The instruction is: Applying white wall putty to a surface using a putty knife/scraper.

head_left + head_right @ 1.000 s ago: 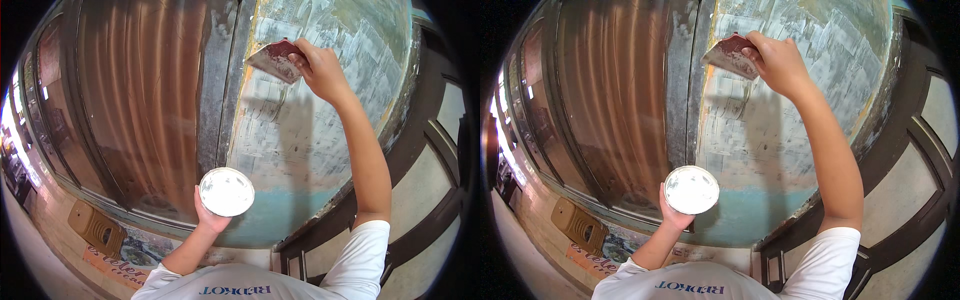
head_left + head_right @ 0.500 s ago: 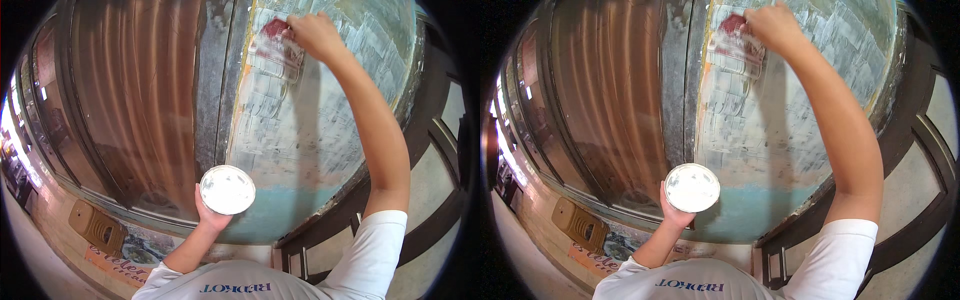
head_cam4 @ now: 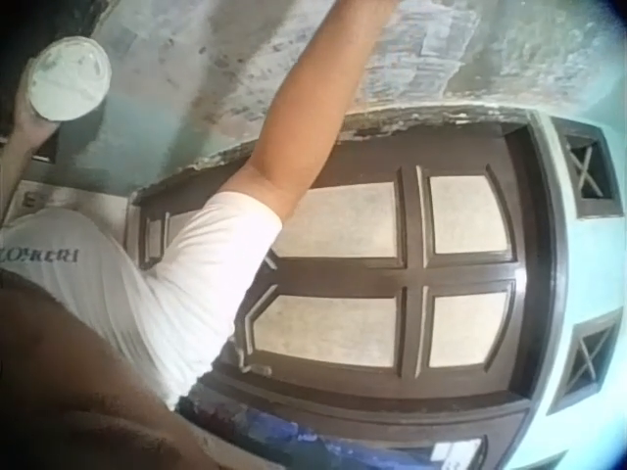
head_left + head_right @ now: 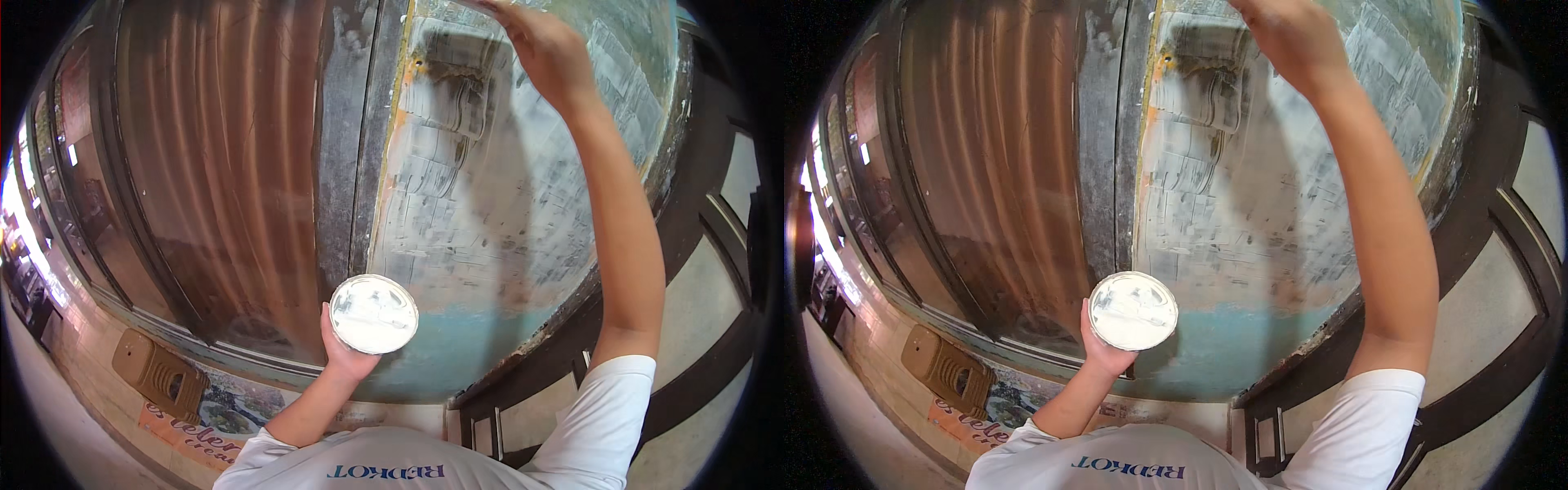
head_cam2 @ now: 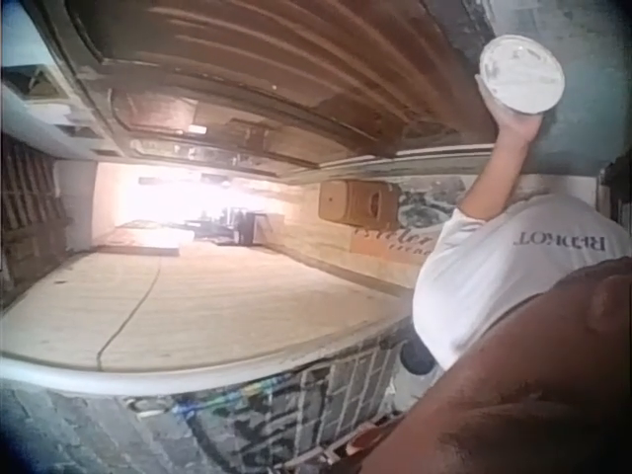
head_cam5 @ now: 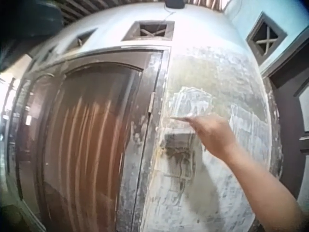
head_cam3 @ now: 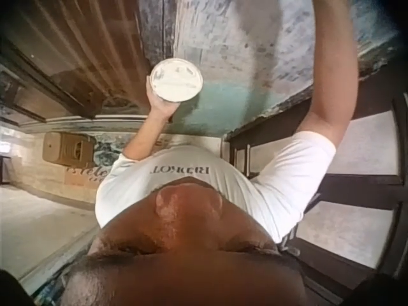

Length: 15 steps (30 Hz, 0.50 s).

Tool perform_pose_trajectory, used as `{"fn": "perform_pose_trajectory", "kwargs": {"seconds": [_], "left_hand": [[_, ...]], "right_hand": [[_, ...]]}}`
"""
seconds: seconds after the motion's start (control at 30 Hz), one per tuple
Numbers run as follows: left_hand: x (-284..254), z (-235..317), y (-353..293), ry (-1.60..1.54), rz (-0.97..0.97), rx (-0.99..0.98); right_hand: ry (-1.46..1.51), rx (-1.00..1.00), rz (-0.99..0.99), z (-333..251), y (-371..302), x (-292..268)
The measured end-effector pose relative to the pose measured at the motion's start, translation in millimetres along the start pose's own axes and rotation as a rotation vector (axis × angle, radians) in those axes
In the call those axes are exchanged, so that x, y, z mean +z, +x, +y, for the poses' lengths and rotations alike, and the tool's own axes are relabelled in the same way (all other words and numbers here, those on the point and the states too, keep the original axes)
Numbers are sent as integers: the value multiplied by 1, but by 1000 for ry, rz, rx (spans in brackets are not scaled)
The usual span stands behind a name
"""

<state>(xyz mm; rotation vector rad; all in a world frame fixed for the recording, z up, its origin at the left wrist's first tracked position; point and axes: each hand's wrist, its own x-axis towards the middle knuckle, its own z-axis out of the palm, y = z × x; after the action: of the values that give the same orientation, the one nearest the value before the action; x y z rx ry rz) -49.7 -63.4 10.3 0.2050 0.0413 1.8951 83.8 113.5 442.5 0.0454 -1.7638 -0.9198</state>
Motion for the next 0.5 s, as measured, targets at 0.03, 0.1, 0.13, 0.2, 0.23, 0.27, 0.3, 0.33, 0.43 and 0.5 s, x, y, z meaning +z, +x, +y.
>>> {"fn": "perform_pose_trajectory", "kwargs": {"seconds": [0.03,0.1,0.13,0.2,0.23,0.27,0.3,0.33,0.43,0.5], "left_hand": [[-2,-1,0,-21,8,-5],[2,-7,1,-17,15,-34],[3,-8,1,-13,28,-42],[0,-9,3,-16,27,-38],[-1,-10,3,-19,24,-40],[-1,-12,4,-20,23,-43],[-1,-13,4,-11,26,-53],[-2,-14,4,-1,32,-59],[-2,-15,5,26,-19,-68],[-3,-16,4,19,-14,-78]], "right_hand": [[-59,-82,-3,-6,-5,4],[-241,-225,-30,4,-25,18],[-252,-238,-35,0,-30,24],[-218,-260,19,-8,-37,35],[-219,-260,17,-10,-42,38],[-235,-264,7,-11,-46,41],[-252,-267,-2,-13,-52,43],[-226,-238,-33,-22,-60,45],[-192,-216,-71,-50,-92,50],[-153,-187,-171,-69,-119,52]]}}
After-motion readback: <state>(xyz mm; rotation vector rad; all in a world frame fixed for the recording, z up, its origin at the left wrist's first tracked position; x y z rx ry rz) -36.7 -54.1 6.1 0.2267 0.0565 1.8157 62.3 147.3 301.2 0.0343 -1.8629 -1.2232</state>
